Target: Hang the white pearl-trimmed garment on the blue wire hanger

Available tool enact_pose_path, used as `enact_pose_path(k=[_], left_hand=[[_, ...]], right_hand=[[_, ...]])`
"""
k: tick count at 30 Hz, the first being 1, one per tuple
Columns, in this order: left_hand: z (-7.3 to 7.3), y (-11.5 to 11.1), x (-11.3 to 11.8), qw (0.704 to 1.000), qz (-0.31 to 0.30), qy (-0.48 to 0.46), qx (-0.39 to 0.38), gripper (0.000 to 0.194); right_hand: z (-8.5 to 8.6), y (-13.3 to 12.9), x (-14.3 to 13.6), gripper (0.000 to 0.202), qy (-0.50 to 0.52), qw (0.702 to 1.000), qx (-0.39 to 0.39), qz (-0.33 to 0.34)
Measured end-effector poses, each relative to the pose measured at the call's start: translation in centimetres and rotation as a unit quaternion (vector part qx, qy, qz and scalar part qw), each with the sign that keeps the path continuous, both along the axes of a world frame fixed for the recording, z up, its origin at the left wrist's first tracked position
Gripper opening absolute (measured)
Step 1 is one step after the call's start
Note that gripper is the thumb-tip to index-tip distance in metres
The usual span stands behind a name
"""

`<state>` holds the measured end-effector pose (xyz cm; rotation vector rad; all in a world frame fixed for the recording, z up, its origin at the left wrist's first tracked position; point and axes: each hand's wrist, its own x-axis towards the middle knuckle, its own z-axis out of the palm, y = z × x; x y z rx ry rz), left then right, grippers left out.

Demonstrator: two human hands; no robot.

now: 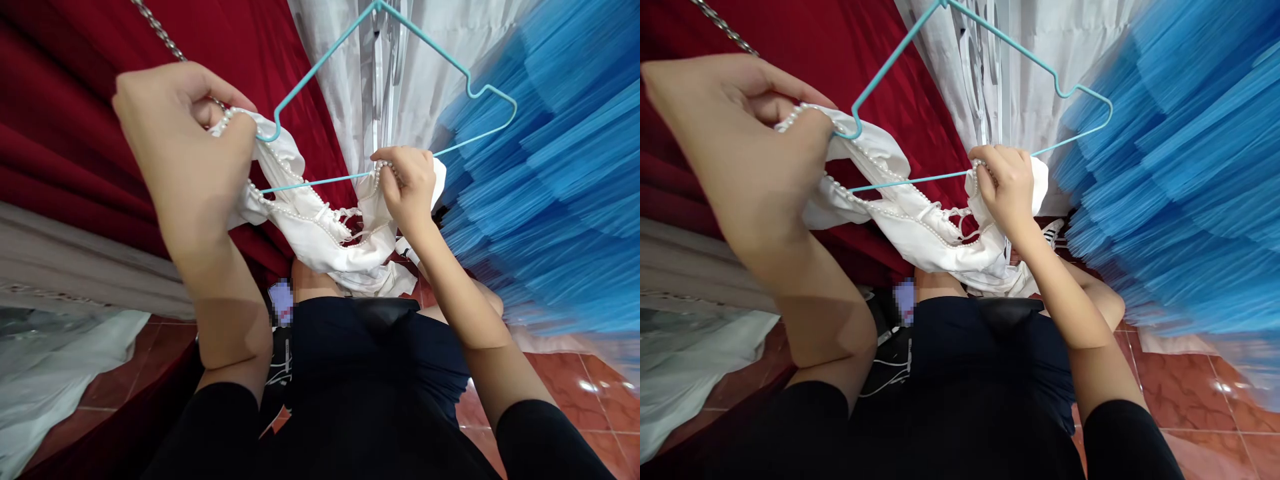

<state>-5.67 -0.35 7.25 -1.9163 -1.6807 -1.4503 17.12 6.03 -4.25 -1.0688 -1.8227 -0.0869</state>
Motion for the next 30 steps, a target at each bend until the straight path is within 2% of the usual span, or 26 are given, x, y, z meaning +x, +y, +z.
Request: enact_pose_path(k=[4, 8, 11, 14, 17, 20, 23, 25, 27, 30], left_hand=[[0.0, -1.1, -0.2, 0.999, -0.005, -0.035, -0.014, 0.034], [-0.4, 1.1, 0.2, 0.999, -0.007, -0.037, 0.018, 0.037], [-0.6, 3.0, 1.2, 0.999, 0.026, -0.038, 0.017, 0.037], [-0.8, 3.4, 2.1, 0.999, 0.037, -0.025, -0.019, 0.037], [-1.1, 3.5, 1.9, 0.998, 0.011, -0.031, -0.049, 0.035], [-1.8, 4.0, 1.4, 0.999, 0.005, -0.029, -0.033, 0.037], [-3.3, 4.2, 2.5, 0.995, -0.037, -0.021, 0.088, 0.044], [-4.8, 3.9, 4.4, 0.985, -0.115, -0.007, 0.124, 0.030], [-6.7, 3.5, 6.6, 0.979, -0.196, 0.021, 0.051, 0.018], [-9.0, 3.5, 8.7, 0.979, -0.185, 0.058, -0.056, 0.018]], right_hand=[[0.2, 0.9, 0.8, 0.028, -0.027, 1.000, -0.005, 0.012], [0.3, 0.9, 1.0, 0.027, -0.031, 0.999, 0.003, 0.010], [0.2, 0.2, 0.8, 0.029, -0.032, 0.999, 0.002, 0.000], [0.1, -0.3, 0.5, 0.028, -0.033, 0.999, -0.002, -0.009], [0.1, -0.1, 0.4, 0.026, -0.039, 0.999, -0.015, -0.013], [0.1, 0.2, 0.5, 0.027, -0.043, 0.999, -0.013, -0.010], [-0.1, 0.3, 0.8, 0.027, -0.045, 0.999, -0.005, -0.002], [-0.1, 0.2, 0.8, 0.027, -0.047, 0.999, -0.008, -0.002], [0.2, 0.1, 1.0, 0.025, -0.046, 0.999, -0.015, -0.004], [1.2, -0.4, 1.6, 0.026, -0.051, 0.998, -0.023, 0.013]])
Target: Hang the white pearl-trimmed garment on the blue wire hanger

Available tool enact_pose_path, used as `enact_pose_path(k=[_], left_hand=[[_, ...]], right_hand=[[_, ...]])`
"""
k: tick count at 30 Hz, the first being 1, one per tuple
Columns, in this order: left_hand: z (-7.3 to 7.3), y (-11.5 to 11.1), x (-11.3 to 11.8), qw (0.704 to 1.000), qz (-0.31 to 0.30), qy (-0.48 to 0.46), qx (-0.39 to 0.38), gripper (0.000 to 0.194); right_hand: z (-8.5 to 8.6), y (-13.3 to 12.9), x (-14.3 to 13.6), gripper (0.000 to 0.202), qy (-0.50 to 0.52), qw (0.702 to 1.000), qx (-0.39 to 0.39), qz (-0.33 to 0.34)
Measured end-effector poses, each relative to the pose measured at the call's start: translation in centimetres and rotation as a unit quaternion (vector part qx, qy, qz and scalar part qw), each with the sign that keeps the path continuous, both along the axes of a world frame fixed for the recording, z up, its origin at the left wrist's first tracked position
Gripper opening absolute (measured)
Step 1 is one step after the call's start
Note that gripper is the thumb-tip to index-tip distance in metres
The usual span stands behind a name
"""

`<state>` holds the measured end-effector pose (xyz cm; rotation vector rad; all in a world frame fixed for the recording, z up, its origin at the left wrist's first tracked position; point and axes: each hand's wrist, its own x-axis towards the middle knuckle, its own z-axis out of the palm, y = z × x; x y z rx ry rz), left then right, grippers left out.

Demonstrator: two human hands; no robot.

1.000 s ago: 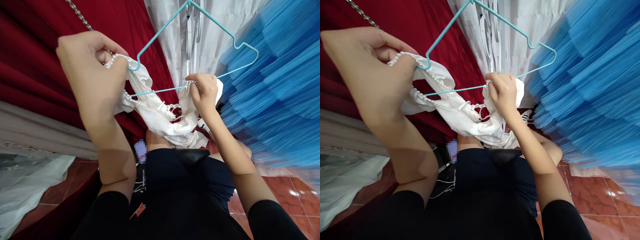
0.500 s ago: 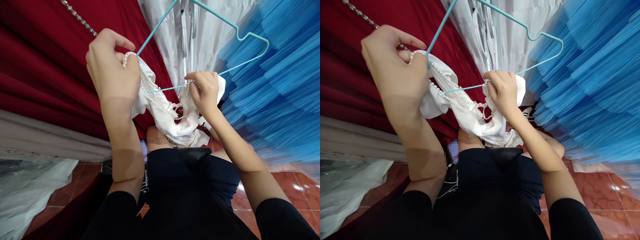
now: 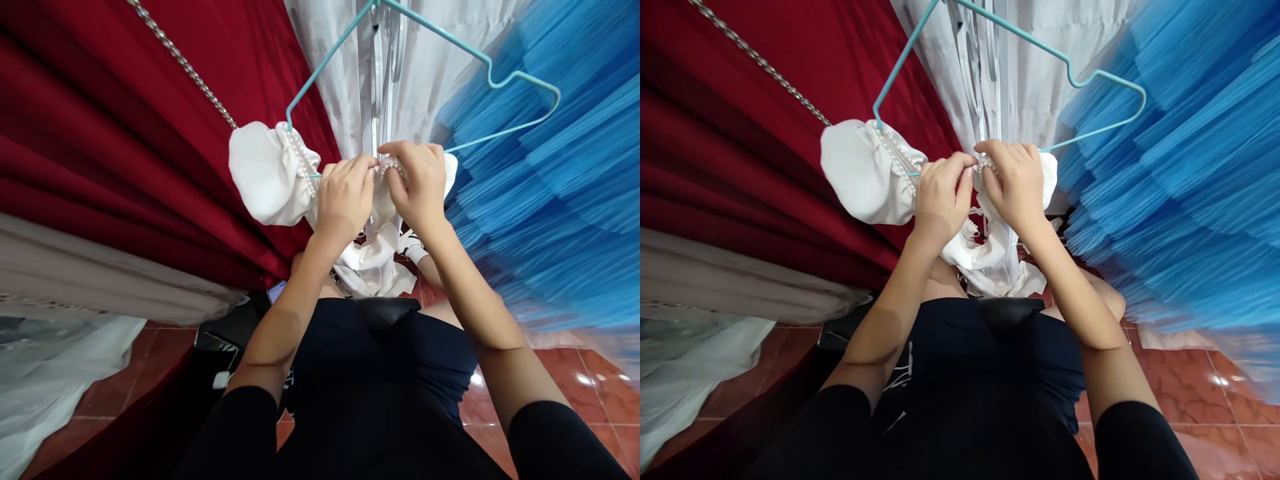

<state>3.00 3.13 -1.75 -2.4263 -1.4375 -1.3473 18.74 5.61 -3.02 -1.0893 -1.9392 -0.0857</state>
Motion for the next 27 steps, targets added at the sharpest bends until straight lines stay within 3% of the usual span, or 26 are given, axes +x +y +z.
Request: enact_pose_path(k=[4, 9, 13, 16, 19, 22, 27], left_hand=[[-0.4, 0.3, -0.1, 0.999, 0.012, 0.022, -0.026, 0.018], [0.2, 0.4, -1.4, 0.999, 0.008, 0.021, -0.026, 0.017], [0.5, 0.3, -1.9, 0.999, -0.012, 0.014, -0.039, 0.014], [1.1, 0.0, -1.9, 0.997, -0.034, 0.000, -0.071, 0.016], [1.6, -0.3, -1.8, 0.995, -0.033, -0.014, -0.088, 0.017], [1.6, -0.2, -1.8, 0.995, -0.027, -0.009, -0.092, 0.016], [1.3, 0.2, -1.8, 0.997, -0.020, 0.008, -0.076, 0.017]], right_hand=[[1.7, -1.3, 2.4, 0.031, -0.005, 0.999, 0.036, 0.018], [1.4, -0.9, 8.6, 0.032, 0.068, 0.967, 0.200, -0.139], [1.0, 2.0, 15.0, 0.038, 0.178, 0.945, 0.107, -0.253], [2.9, 3.5, 18.2, 0.041, 0.206, 0.925, 0.109, -0.300], [5.9, 3.3, 18.4, 0.034, 0.169, 0.947, 0.152, -0.227], [8.1, 2.7, 16.3, 0.033, 0.113, 0.966, 0.169, -0.162], [8.5, 4.7, 14.4, 0.031, 0.126, 0.961, 0.136, -0.205]])
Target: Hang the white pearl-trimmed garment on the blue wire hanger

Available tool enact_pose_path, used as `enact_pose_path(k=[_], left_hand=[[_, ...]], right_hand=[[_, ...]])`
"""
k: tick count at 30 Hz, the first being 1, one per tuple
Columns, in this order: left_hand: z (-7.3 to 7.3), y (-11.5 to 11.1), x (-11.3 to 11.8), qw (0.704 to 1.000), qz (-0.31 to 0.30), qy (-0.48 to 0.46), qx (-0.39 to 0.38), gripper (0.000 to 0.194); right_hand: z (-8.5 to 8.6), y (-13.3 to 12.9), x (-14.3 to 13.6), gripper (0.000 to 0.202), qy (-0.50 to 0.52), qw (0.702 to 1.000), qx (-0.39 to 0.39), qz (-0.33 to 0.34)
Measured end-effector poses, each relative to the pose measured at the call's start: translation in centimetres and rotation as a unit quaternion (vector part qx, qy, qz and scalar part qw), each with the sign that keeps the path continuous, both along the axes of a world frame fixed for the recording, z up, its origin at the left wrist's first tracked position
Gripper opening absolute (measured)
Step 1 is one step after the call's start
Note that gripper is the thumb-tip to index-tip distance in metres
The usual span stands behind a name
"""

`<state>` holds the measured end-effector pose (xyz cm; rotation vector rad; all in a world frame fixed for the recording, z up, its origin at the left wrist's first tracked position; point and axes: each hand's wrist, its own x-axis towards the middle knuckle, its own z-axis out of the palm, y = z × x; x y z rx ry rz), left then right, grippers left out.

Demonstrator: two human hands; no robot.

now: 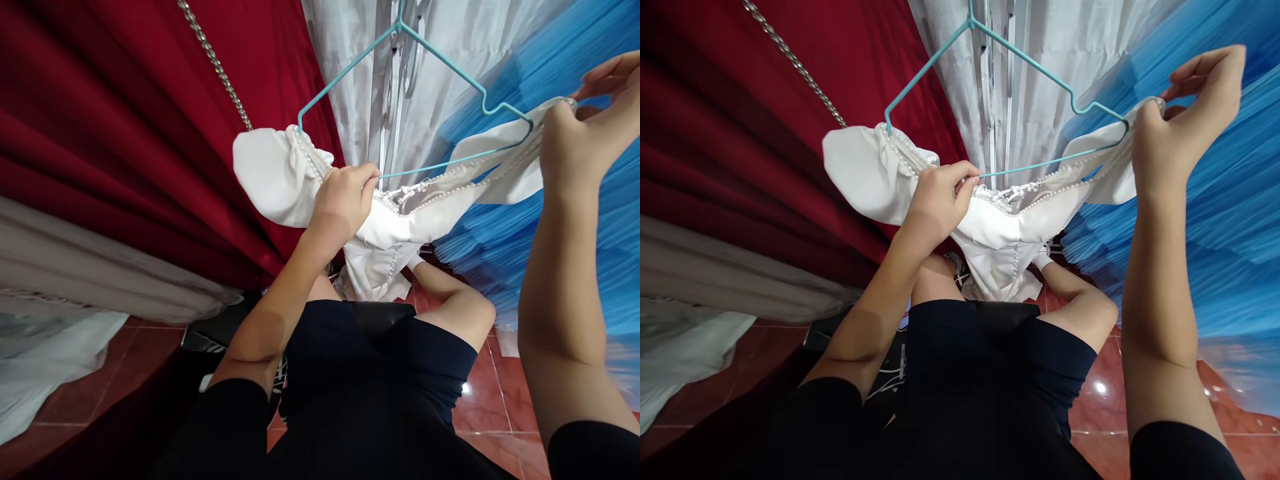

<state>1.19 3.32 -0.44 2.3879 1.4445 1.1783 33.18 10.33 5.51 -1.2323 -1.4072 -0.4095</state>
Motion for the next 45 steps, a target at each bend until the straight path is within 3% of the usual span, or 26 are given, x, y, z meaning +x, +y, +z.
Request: enact_pose_path(k=[3, 6, 10, 14, 17, 21, 24, 26, 30, 34, 37, 40, 43, 45], left_hand=[[-0.1, 0.0, -0.2, 1.000, 0.021, 0.014, 0.016, 0.016], [-0.2, -0.3, -0.5, 0.999, 0.033, 0.016, 0.028, 0.016], [-0.2, -0.6, -0.4, 0.999, 0.018, 0.000, 0.027, 0.015], [-0.1, -0.4, 0.3, 1.000, 0.016, -0.012, -0.010, 0.016], [-0.1, -0.3, 0.7, 1.000, 0.023, -0.005, -0.021, 0.015], [-0.4, -0.7, 0.8, 1.000, 0.013, 0.001, 0.000, 0.014], [-0.7, -0.7, 0.8, 1.000, 0.010, -0.007, 0.010, 0.015], [-0.8, -0.6, 0.7, 1.000, 0.015, -0.009, 0.001, 0.015], [-1.0, -0.3, 0.3, 0.999, 0.035, -0.013, 0.000, 0.012], [-1.0, -0.3, 0.4, 0.999, 0.039, -0.012, -0.003, 0.012], [-1.1, -0.6, 0.8, 0.999, 0.040, -0.008, 0.000, 0.014], [-1.3, -1.1, 1.1, 0.999, 0.043, -0.006, 0.020, 0.016], [-1.5, -1.6, 0.8, 0.999, 0.020, 0.002, 0.045, 0.019], [-1.6, -1.8, 0.3, 0.998, -0.007, 0.000, 0.067, 0.022]], right_hand=[[-0.5, 1.9, 1.3, 0.041, 0.066, 0.994, -0.059, -0.058], [-1.3, 2.5, 3.2, 0.037, 0.073, 0.989, -0.079, -0.101], [-2.1, 1.4, 3.8, 0.019, 0.011, 0.998, -0.037, -0.050], [-1.4, -0.5, 0.7, 0.030, -0.062, 0.997, 0.021, 0.040], [-0.4, -1.0, -1.8, 0.030, -0.080, 0.994, 0.049, 0.062], [0.3, -0.4, -4.1, 0.023, -0.045, 0.994, 0.077, 0.067], [0.3, -0.7, -6.2, 0.021, -0.029, 0.989, 0.086, 0.121], [0.2, -1.6, -7.6, 0.027, -0.040, 0.981, 0.066, 0.176], [0.0, -4.7, -8.8, 0.047, -0.100, 0.960, -0.084, 0.247], [-0.5, -7.1, -9.6, 0.041, -0.104, 0.965, -0.072, 0.231], [-1.7, -7.3, -11.4, 0.032, -0.175, 0.949, -0.099, 0.242], [-4.5, -6.1, -13.3, 0.011, -0.232, 0.928, -0.172, 0.236], [-7.6, -4.9, -14.6, 0.037, -0.199, 0.944, -0.175, 0.195], [-8.7, -4.6, -14.9, 0.045, -0.184, 0.955, -0.158, 0.170]])
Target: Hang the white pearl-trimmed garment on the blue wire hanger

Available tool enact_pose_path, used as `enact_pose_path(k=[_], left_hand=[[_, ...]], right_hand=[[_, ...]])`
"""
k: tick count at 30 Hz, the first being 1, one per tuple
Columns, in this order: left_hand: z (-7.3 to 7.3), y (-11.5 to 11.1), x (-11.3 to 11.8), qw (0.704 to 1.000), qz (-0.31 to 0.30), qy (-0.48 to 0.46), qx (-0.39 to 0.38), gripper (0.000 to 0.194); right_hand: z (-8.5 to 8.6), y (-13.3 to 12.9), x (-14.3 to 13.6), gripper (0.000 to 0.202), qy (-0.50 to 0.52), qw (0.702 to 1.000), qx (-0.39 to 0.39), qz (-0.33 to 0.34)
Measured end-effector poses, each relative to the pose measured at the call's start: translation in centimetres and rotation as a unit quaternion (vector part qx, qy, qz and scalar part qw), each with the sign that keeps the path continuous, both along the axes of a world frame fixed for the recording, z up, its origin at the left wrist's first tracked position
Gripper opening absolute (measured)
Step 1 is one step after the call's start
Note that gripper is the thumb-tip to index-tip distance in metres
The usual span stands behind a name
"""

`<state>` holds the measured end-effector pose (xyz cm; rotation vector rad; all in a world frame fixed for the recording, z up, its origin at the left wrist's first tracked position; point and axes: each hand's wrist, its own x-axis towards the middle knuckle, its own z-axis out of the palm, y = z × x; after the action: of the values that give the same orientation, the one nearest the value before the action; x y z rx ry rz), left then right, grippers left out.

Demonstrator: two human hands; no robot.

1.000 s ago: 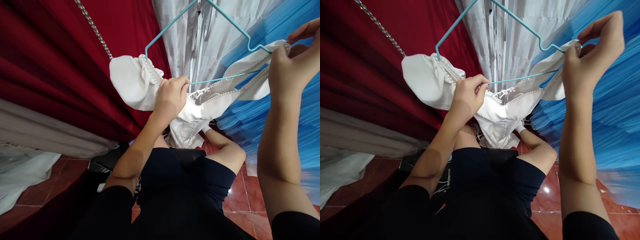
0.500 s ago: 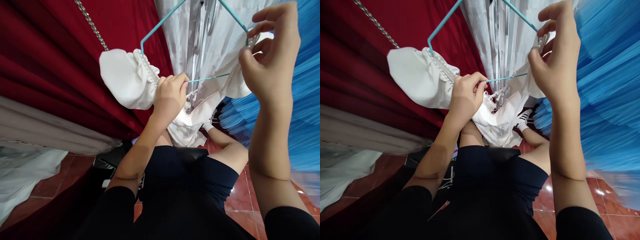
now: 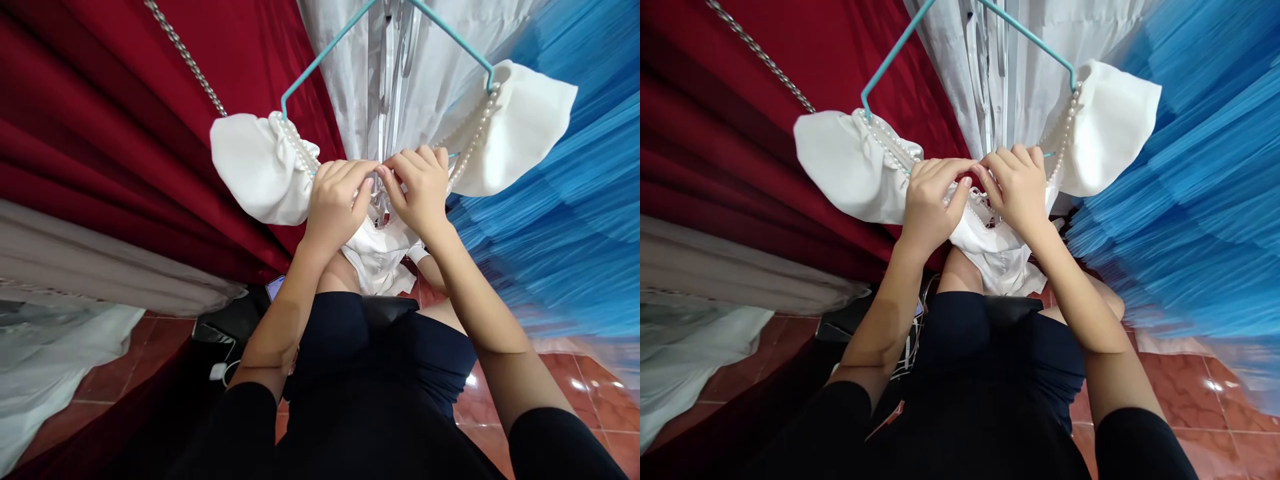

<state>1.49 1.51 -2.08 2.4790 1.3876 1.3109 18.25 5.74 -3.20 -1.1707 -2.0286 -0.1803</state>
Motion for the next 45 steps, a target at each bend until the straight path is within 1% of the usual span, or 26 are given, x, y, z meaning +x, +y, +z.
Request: enact_pose_path(k=[2, 3, 5, 7, 9, 13, 14, 16, 18, 21, 22, 24, 25, 27, 28, 29, 30, 32, 35, 38, 39, 41, 42, 43, 44, 45], left_hand=[[-0.1, 0.1, -0.7, 0.998, 0.000, -0.032, 0.047, 0.025], [0.0, 0.2, -1.2, 0.994, 0.008, -0.063, 0.092, 0.027], [0.1, 0.8, -2.2, 0.970, 0.039, -0.128, 0.202, 0.030], [0.4, 1.7, -3.2, 0.943, 0.076, -0.160, 0.283, 0.040], [0.8, 2.7, -4.2, 0.936, 0.099, -0.181, 0.286, 0.047], [1.9, 4.5, -6.5, 0.950, 0.081, -0.239, 0.184, 0.019], [2.2, 4.9, -7.4, 0.948, 0.080, -0.247, 0.182, 0.016], [2.5, 5.5, -9.5, 0.934, 0.084, -0.269, 0.221, 0.016], [2.1, 5.8, -11.8, 0.911, 0.098, -0.304, 0.260, 0.019], [0.0, 5.3, -14.1, 0.883, 0.152, -0.353, 0.268, 0.019], [-1.0, 4.8, -14.1, 0.879, 0.170, -0.361, 0.261, 0.017], [-2.8, 3.5, -12.8, 0.882, 0.193, -0.357, 0.238, 0.015], [-3.5, 2.7, -11.6, 0.908, 0.179, -0.329, 0.189, 0.016], [-4.2, 1.0, -8.8, 0.931, 0.139, -0.304, 0.149, 0.017], [-4.1, 0.4, -7.4, 0.953, 0.097, -0.258, 0.123, 0.021], [-3.8, -0.1, -6.1, 0.965, 0.067, -0.208, 0.143, 0.020], [-3.2, -0.3, -5.0, 0.972, 0.055, -0.169, 0.154, 0.018], [-1.9, -0.2, -3.4, 0.977, 0.068, -0.107, 0.170, 0.015], [-0.5, 0.7, -2.1, 0.986, 0.100, -0.071, 0.113, 0.024], [-0.8, 1.4, -1.4, 0.994, 0.086, -0.045, 0.041, 0.022], [-1.0, 1.4, -1.3, 0.995, 0.086, -0.038, 0.029, 0.020], [-1.6, 1.4, -1.1, 0.995, 0.093, -0.035, 0.027, 0.019], [-1.7, 1.3, -1.1, 0.994, 0.095, -0.035, 0.030, 0.020], [-1.8, 1.3, -1.1, 0.994, 0.095, -0.034, 0.034, 0.021], [-1.9, 1.3, -1.1, 0.994, 0.094, -0.032, 0.037, 0.021], [-1.9, 1.3, -1.1, 0.994, 0.094, -0.031, 0.042, 0.021]], right_hand=[[-0.1, -0.1, -0.1, 0.049, -0.001, 1.000, 0.001, -0.014], [0.0, -0.1, -0.1, 0.050, -0.007, 1.000, -0.005, -0.016], [0.5, -0.2, -0.1, 0.051, -0.020, 1.000, -0.017, -0.018], [0.8, -0.1, 0.0, 0.053, -0.025, 0.999, -0.020, -0.015], [0.8, 0.0, 0.1, 0.054, -0.019, 1.000, -0.018, -0.011], [0.5, 0.0, 0.4, 0.055, 0.003, 1.000, -0.006, 0.000], [0.5, -0.1, 0.5, 0.054, 0.006, 1.000, -0.004, 0.001], [0.6, -0.1, 0.6, 0.053, 0.001, 1.000, -0.006, 0.005], [0.8, -0.2, 0.5, 0.053, -0.006, 1.000, -0.013, -0.001], [1.1, -0.4, 0.0, 0.054, -0.013, 1.000, -0.028, -0.007], [1.1, -0.5, -0.2, 0.055, -0.012, 0.999, -0.034, -0.006], [1.3, -0.5, -0.7, 0.054, -0.012, 0.999, -0.050, -0.001], [1.4, -0.5, -0.8, 0.054, -0.011, 0.998, -0.058, -0.001], [1.4, -0.4, -1.0, 0.053, -0.008, 0.998, -0.069, -0.004], [1.4, -0.3, -1.0, 0.053, -0.006, 0.997, -0.072, -0.006], [1.3, -0.3, -1.0, 0.053, -0.003, 0.997, -0.073, -0.007], [1.2, -0.3, -0.9, 0.052, -0.001, 0.997, -0.071, -0.007], [1.1, -0.4, -0.9, 0.050, 0.002, 0.998, -0.062, -0.004], [1.2, -1.2, -0.8, 0.044, 0.011, 0.999, -0.049, 0.007], [2.1, -2.0, -0.1, 0.036, 0.048, 0.998, -0.018, 0.022], [2.5, -2.1, 0.4, 0.033, 0.068, 0.997, 0.013, 0.019], [3.4, -1.8, 1.8, 0.030, 0.108, 0.987, 0.114, -0.015], [3.8, -1.5, 2.7, 0.034, 0.122, 0.977, 0.167, -0.046], [4.1, -1.0, 3.6, 0.044, 0.121, 0.970, 0.199, -0.077], [4.4, -0.5, 4.5, 0.053, 0.110, 0.968, 0.204, -0.099], [4.5, 0.1, 5.3, 0.057, 0.100, 0.971, 0.187, -0.113]])
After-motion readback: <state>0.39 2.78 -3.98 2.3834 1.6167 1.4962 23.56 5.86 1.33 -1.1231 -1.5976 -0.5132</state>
